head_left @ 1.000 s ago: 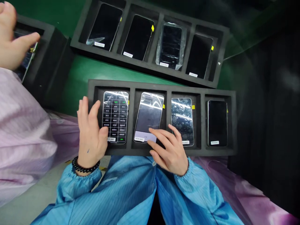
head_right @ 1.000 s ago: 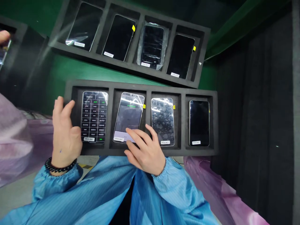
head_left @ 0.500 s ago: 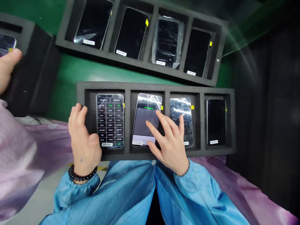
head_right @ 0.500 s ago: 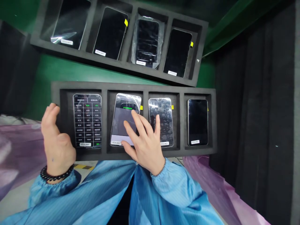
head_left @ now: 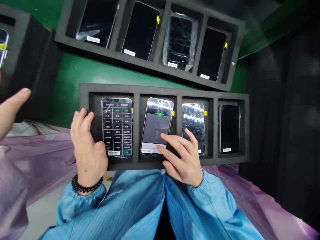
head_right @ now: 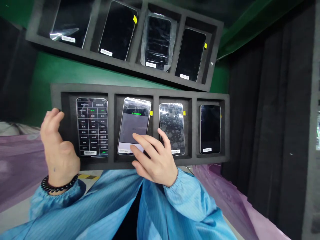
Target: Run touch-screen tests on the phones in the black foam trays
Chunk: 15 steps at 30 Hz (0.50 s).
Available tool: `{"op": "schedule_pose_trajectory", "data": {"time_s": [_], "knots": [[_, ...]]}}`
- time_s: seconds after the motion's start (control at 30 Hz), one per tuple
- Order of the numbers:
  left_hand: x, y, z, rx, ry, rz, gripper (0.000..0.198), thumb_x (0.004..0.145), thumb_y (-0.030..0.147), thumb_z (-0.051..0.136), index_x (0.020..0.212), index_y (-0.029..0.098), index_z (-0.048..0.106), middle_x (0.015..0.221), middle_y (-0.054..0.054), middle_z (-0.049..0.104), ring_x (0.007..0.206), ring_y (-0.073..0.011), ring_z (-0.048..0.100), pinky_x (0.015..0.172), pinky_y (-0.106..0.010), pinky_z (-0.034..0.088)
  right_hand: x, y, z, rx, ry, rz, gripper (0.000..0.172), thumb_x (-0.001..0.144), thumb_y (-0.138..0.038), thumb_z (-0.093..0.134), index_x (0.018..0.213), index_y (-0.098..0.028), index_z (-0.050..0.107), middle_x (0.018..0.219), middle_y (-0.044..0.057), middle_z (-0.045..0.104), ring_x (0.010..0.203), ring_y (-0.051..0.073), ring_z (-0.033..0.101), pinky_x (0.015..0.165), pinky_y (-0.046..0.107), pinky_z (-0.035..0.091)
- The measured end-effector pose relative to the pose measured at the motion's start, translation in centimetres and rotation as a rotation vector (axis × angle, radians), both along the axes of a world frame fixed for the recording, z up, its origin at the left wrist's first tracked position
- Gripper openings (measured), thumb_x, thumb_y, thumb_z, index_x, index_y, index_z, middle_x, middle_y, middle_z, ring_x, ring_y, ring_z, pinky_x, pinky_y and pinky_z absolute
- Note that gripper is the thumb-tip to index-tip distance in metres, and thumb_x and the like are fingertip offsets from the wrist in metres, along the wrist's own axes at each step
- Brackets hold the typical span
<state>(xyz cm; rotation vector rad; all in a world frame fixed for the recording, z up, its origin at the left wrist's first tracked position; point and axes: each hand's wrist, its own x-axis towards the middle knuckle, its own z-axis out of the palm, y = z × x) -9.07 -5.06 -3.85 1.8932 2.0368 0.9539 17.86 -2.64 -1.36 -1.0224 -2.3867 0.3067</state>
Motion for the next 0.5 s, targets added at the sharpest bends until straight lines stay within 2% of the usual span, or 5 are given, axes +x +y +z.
{"op": "schedule_pose_trajectory", "data": {"time_s": [0.13,0.3,0.5], "knots": [[0.1,0.0,0.0,-0.01,-0.004,0.0,0.078,0.102,0.067,0.023,0.157,0.014,0.035,0.162,-0.019,0.035,0.155,-0.0337,0.026,0.128,-0.055,0.018,0.5,0.7,0.5,0.013,0.023,-0.09,0.033,0.104,-0.028,0.041,0.1,-0.02,0.073,0.124,0.008,0.074,0.11,0.022,0.066,0.119,0.053,0.034],[0.0,0.0,0.0,-0.014,0.006,-0.003,0.078,0.102,0.066,0.022,0.156,0.012,0.036,0.161,-0.02,0.036,0.155,-0.0341,0.026,0.128,-0.055,0.019,1.0,1.8,0.4,0.054,0.06,-0.267,0.035,0.104,-0.026,0.041,0.096,-0.023,0.074,0.124,0.008,0.073,0.11,0.023,0.066,0.116,0.054,0.037],[0.1,0.2,0.1,-0.001,0.056,-0.044,0.075,0.102,0.064,0.028,0.158,0.014,0.035,0.165,-0.018,0.029,0.156,-0.0361,0.021,0.127,-0.059,0.016,0.7,2.0,-0.1,0.031,-0.034,-0.299,0.032,0.103,-0.027,0.045,0.096,-0.024,0.076,0.131,0.006,0.071,0.114,0.024,0.064,0.118,0.054,0.035]]}}
